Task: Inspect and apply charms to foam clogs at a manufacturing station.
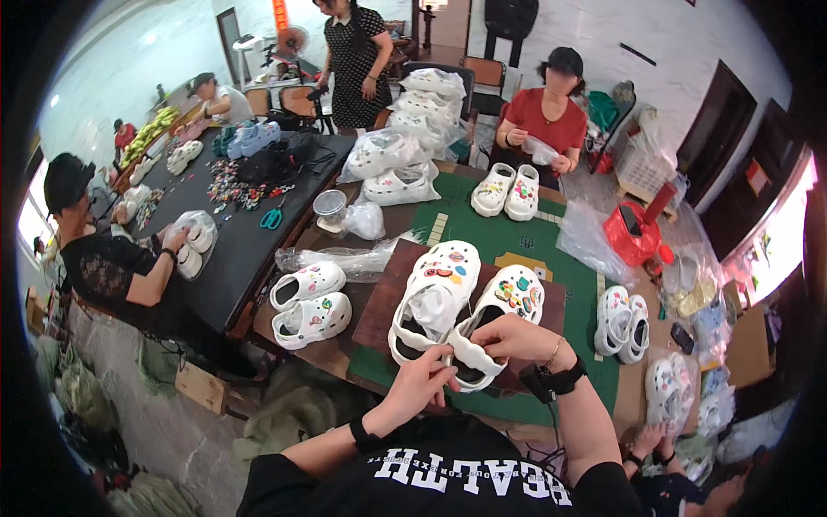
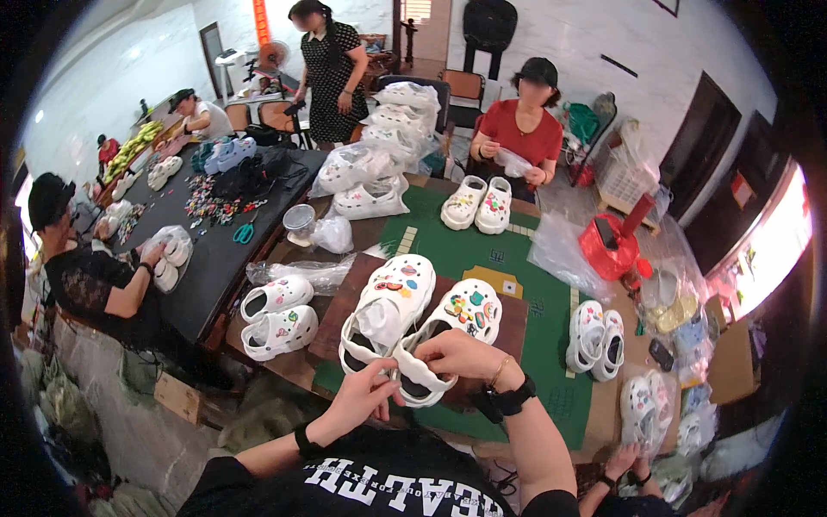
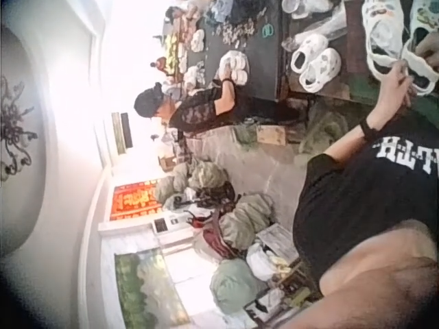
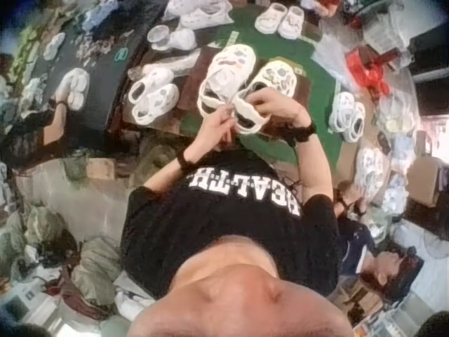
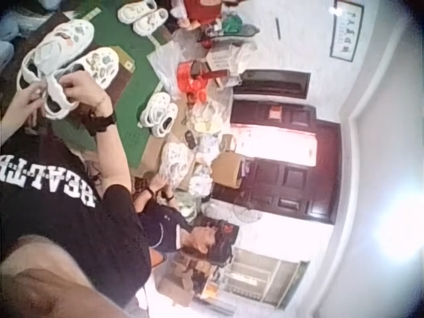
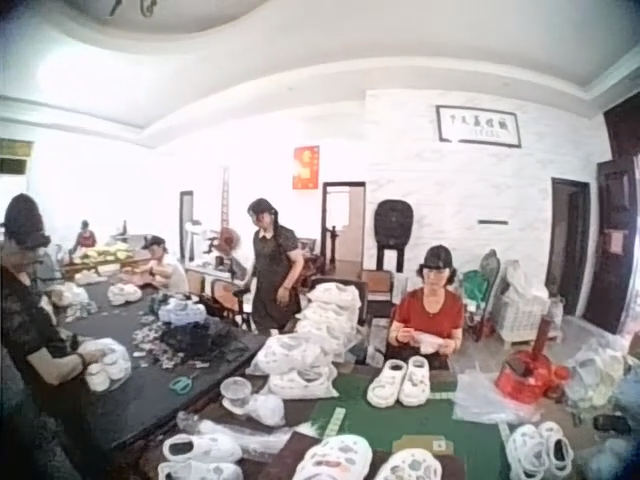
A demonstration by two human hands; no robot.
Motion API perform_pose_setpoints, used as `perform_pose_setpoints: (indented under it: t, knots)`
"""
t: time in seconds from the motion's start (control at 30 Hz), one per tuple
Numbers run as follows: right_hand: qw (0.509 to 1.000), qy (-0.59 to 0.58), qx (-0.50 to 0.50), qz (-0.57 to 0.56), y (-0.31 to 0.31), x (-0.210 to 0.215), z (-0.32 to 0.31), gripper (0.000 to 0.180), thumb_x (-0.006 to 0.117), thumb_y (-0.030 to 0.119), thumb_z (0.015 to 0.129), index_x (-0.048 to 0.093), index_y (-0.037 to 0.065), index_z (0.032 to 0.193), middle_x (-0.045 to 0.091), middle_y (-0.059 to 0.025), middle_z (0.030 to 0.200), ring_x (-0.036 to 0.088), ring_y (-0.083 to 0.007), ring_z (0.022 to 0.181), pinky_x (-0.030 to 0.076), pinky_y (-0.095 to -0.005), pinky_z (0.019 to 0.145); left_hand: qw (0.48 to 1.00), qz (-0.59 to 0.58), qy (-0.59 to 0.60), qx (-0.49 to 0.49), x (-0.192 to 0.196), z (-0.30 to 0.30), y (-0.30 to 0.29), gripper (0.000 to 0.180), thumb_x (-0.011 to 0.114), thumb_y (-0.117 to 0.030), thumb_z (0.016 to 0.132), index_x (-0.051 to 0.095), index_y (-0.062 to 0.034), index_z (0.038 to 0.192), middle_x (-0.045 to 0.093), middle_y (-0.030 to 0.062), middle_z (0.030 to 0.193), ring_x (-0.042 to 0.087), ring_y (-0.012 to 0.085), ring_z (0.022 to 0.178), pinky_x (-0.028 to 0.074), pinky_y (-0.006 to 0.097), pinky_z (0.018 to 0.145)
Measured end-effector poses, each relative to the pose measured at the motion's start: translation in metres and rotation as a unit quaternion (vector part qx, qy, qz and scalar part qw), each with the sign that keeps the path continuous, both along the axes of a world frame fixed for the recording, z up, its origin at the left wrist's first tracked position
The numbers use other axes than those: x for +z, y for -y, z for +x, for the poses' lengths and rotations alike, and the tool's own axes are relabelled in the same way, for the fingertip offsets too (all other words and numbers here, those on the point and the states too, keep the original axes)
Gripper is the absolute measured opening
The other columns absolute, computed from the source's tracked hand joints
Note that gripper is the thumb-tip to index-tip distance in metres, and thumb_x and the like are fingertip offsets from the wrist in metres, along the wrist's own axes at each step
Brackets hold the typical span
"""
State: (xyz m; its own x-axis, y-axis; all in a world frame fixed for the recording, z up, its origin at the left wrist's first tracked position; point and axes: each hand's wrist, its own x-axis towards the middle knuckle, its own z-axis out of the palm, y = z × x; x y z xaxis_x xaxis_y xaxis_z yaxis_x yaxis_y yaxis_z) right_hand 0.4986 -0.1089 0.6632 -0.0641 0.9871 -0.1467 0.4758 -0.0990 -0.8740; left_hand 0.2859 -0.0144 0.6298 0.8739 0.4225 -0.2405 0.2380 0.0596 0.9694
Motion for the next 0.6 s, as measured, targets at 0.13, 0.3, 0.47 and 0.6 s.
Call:
perform_pose_setpoints:
  t: [0.13,0.3,0.47,0.6]
  knots:
    - [0.998,0.042,-0.011,-0.047,0.001,0.003,-0.008,0.020,0.062,0.009,0.081,0.068,0.003,0.099,0.067,-0.0096,0.078,0.061,-0.0152,0.067,0.049,-0.0294,0.064,1.000,-0.003,0.012,0.019,-0.016,0.007,0.002,0.021,0.057,-0.015,0.096,0.057,-0.0004,0.112,0.066,0.0059,0.070,0.060,0.0104,0.049,0.045,0.023,0.044]
    - [0.997,0.045,-0.066,0.005,0.008,-0.014,-0.008,0.022,0.061,0.009,0.082,0.066,0.004,0.103,0.069,-0.0108,0.080,0.065,-0.0179,0.068,0.050,-0.0308,0.065,1.000,-0.013,0.005,0.016,-0.009,0.010,0.004,0.016,0.057,-0.016,0.096,0.058,-0.0001,0.101,0.064,0.0055,0.066,0.061,0.0107,0.050,0.045,0.024,0.043]
    - [0.995,0.066,-0.057,0.050,0.008,-0.014,-0.008,0.028,0.060,0.007,0.081,0.064,0.008,0.109,0.069,-0.0108,0.082,0.068,-0.0221,0.073,0.052,-0.0319,0.069,1.000,0.009,0.005,0.015,-0.015,0.010,0.004,0.016,0.057,-0.016,0.097,0.058,-0.0003,0.101,0.065,0.0051,0.067,0.061,0.0107,0.050,0.044,0.023,0.043]
    - [0.996,0.065,-0.058,0.022,0.006,-0.005,-0.008,0.033,0.059,0.007,0.081,0.062,0.009,0.113,0.069,-0.0116,0.084,0.068,-0.0237,0.074,0.052,-0.0328,0.069,1.000,-0.021,0.023,-0.002,-0.016,0.011,-0.001,0.016,0.056,-0.016,0.097,0.057,-0.0008,0.102,0.064,0.0047,0.067,0.062,0.0107,0.051,0.045,0.023,0.044]
